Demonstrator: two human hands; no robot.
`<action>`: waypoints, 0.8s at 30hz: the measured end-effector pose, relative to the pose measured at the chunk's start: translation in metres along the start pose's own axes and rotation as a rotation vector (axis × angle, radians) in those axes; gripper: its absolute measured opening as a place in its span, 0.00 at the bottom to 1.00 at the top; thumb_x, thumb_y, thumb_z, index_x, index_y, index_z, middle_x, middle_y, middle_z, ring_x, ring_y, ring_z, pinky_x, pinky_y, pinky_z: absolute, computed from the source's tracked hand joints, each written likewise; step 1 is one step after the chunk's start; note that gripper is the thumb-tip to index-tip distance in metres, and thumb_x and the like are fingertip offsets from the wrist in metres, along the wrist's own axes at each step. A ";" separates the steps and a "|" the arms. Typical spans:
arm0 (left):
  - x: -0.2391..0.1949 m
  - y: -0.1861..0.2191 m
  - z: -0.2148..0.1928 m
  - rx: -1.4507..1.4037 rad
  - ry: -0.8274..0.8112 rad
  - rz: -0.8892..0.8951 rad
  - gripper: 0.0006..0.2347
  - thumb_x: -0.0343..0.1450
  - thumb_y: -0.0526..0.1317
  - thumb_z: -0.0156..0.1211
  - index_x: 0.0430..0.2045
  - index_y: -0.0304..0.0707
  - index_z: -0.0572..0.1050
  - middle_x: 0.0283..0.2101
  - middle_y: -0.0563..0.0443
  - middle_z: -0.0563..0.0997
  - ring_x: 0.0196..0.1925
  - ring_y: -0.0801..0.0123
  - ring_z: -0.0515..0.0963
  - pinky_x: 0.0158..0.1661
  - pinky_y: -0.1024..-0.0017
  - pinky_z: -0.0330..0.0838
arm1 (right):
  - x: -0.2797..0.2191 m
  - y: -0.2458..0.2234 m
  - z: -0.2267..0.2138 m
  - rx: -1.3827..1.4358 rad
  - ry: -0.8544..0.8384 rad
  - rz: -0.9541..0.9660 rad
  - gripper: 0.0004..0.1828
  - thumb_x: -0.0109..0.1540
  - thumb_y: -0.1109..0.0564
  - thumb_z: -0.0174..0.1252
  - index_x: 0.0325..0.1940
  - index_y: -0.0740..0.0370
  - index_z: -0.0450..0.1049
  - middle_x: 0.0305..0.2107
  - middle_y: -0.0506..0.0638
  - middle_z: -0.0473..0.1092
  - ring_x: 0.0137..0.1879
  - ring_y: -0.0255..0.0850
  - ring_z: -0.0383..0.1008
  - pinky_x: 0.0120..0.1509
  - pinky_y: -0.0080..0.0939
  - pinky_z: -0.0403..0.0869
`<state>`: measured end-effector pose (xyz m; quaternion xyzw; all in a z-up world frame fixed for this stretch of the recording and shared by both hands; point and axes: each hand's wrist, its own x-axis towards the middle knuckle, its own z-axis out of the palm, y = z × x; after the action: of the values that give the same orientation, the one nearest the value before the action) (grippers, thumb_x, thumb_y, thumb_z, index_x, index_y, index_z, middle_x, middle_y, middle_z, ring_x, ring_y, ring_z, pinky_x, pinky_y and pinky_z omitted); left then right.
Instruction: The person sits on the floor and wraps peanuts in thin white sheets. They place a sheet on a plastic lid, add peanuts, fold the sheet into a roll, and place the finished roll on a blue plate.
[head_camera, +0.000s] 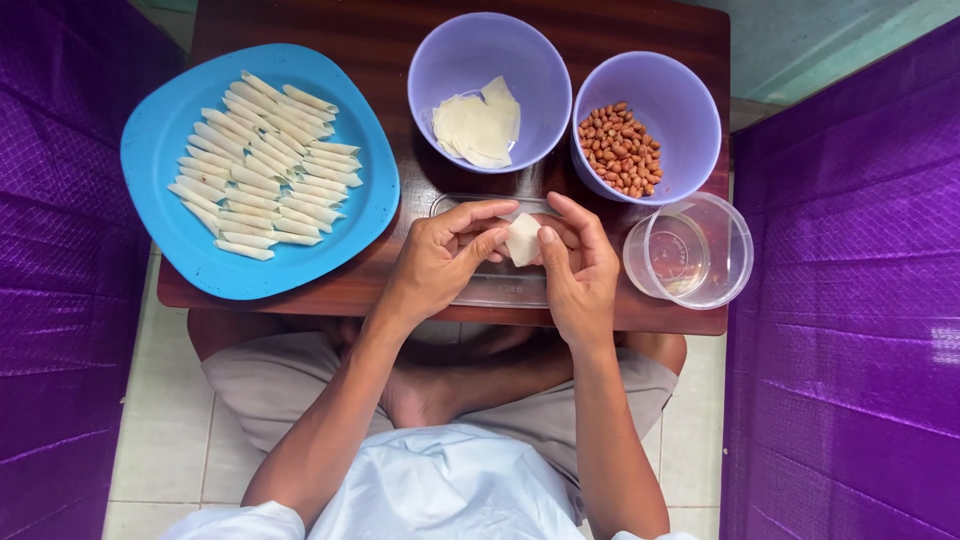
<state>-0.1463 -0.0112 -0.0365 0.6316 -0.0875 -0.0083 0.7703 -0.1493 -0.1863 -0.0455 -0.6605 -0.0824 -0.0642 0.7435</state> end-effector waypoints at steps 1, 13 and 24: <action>0.000 0.001 0.000 0.001 -0.001 -0.006 0.13 0.74 0.32 0.60 0.54 0.30 0.76 0.39 0.40 0.85 0.38 0.71 0.85 0.41 0.74 0.84 | 0.001 0.004 0.000 0.002 0.003 0.006 0.20 0.71 0.63 0.53 0.68 0.69 0.66 0.45 0.59 0.76 0.43 0.34 0.78 0.46 0.34 0.80; 0.004 -0.012 0.001 0.072 0.027 -0.030 0.14 0.68 0.32 0.70 0.48 0.28 0.79 0.33 0.43 0.83 0.32 0.74 0.82 0.35 0.76 0.83 | -0.001 0.015 -0.006 -0.004 0.045 -0.029 0.21 0.65 0.69 0.61 0.63 0.73 0.69 0.40 0.62 0.78 0.38 0.37 0.80 0.41 0.34 0.82; 0.009 0.008 0.007 0.208 0.048 0.050 0.07 0.69 0.33 0.69 0.38 0.30 0.83 0.26 0.44 0.80 0.27 0.71 0.82 0.29 0.76 0.81 | -0.003 0.013 -0.001 -0.080 -0.001 -0.072 0.22 0.64 0.71 0.61 0.63 0.74 0.69 0.38 0.63 0.77 0.38 0.40 0.80 0.41 0.38 0.83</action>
<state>-0.1397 -0.0177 -0.0263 0.7057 -0.0853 0.0350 0.7024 -0.1494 -0.1861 -0.0586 -0.6863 -0.1040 -0.0939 0.7137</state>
